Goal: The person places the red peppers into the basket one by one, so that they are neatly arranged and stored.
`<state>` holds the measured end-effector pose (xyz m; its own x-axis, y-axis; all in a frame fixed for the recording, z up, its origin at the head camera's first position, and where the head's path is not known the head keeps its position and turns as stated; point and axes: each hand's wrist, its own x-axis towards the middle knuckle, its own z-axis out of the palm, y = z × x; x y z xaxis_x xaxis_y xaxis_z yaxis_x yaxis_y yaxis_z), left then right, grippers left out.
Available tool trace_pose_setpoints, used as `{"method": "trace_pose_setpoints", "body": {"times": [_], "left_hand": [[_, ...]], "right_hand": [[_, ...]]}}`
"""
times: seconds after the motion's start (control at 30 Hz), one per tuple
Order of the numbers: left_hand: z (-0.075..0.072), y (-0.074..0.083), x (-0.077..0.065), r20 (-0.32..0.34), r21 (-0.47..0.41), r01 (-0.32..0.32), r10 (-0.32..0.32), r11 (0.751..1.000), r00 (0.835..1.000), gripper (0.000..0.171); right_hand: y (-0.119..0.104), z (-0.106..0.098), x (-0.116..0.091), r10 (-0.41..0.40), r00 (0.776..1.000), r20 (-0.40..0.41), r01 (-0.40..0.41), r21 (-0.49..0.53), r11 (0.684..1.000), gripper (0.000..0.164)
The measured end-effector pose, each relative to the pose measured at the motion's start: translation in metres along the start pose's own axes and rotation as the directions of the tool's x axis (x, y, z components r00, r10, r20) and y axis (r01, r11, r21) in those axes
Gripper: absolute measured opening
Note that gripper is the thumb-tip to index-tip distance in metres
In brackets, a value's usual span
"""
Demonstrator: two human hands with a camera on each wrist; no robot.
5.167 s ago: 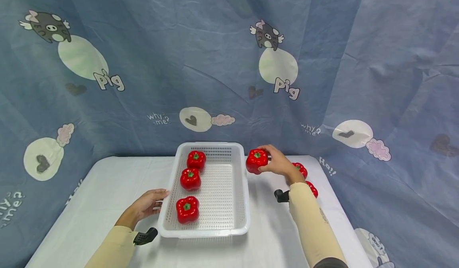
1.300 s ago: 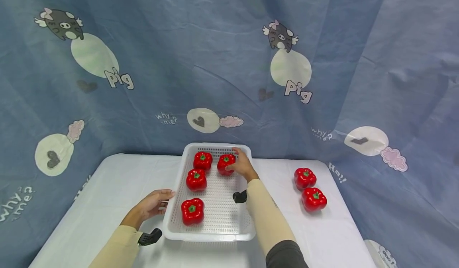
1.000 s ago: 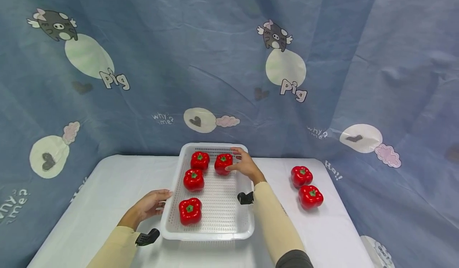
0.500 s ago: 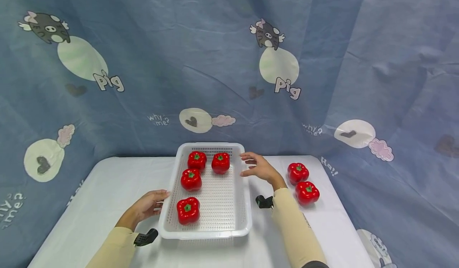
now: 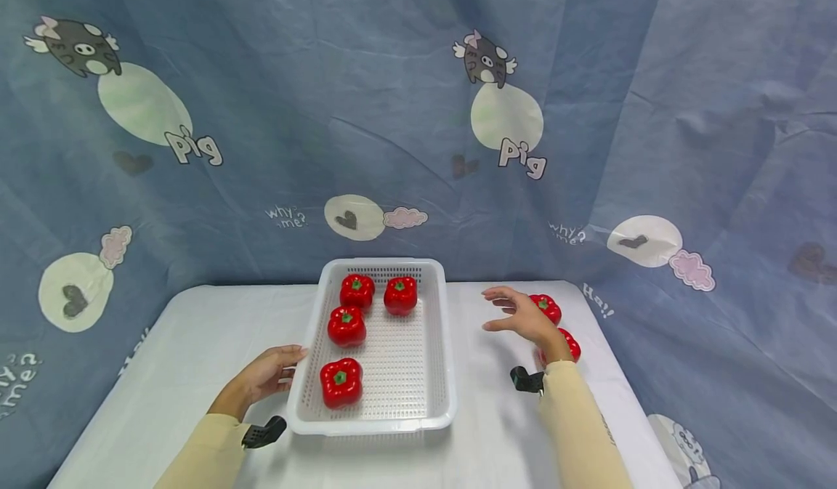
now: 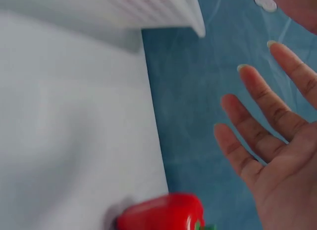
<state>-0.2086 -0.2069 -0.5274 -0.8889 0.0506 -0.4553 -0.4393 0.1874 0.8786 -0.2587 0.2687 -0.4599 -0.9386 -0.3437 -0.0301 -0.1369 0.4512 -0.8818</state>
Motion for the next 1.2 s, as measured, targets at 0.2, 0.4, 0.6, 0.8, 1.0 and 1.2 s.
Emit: {"method": "trace_pose_setpoints", "body": {"times": [0.2, 0.4, 0.6, 0.8, 1.0, 1.2], "left_hand": [[0.0, -0.001, 0.001, -0.009, -0.004, 0.006, -0.006, 1.0, 1.0, 0.047], [0.001, -0.001, 0.001, -0.015, -0.002, 0.003, -0.003, 1.0, 1.0, 0.047], [0.001, -0.001, 0.001, -0.013, -0.001, -0.004, 0.004, 1.0, 1.0, 0.047], [0.001, -0.002, 0.002, -0.01, -0.006, -0.008, 0.008, 1.0, 1.0, 0.045], [0.001, -0.001, 0.0, 0.0, 0.003, -0.012, 0.012, 1.0, 1.0, 0.048], [0.001, -0.002, 0.0, 0.003, 0.004, -0.014, 0.014, 1.0, 1.0, 0.049]], "right_hand": [[0.009, -0.015, -0.02, 0.151, 0.983, -0.107, -0.158, -0.059, 0.986, 0.069], [0.021, -0.027, -0.033, 0.228, 0.959, -0.165, -0.236, -0.026, 0.972, 0.08], [0.035, -0.032, -0.044, 0.275, 0.933, -0.233, -0.283, -0.002, 0.959, 0.085], [0.048, -0.037, -0.056, 0.258, 0.918, -0.3, -0.255, 0.051, 0.966, 0.083], [0.065, -0.038, -0.064, 0.285, 0.9, -0.329, -0.272, 0.087, 0.958, 0.083], [0.08, -0.035, -0.071, 0.351, 0.877, -0.328, -0.318, 0.153, 0.936, 0.083]]}}
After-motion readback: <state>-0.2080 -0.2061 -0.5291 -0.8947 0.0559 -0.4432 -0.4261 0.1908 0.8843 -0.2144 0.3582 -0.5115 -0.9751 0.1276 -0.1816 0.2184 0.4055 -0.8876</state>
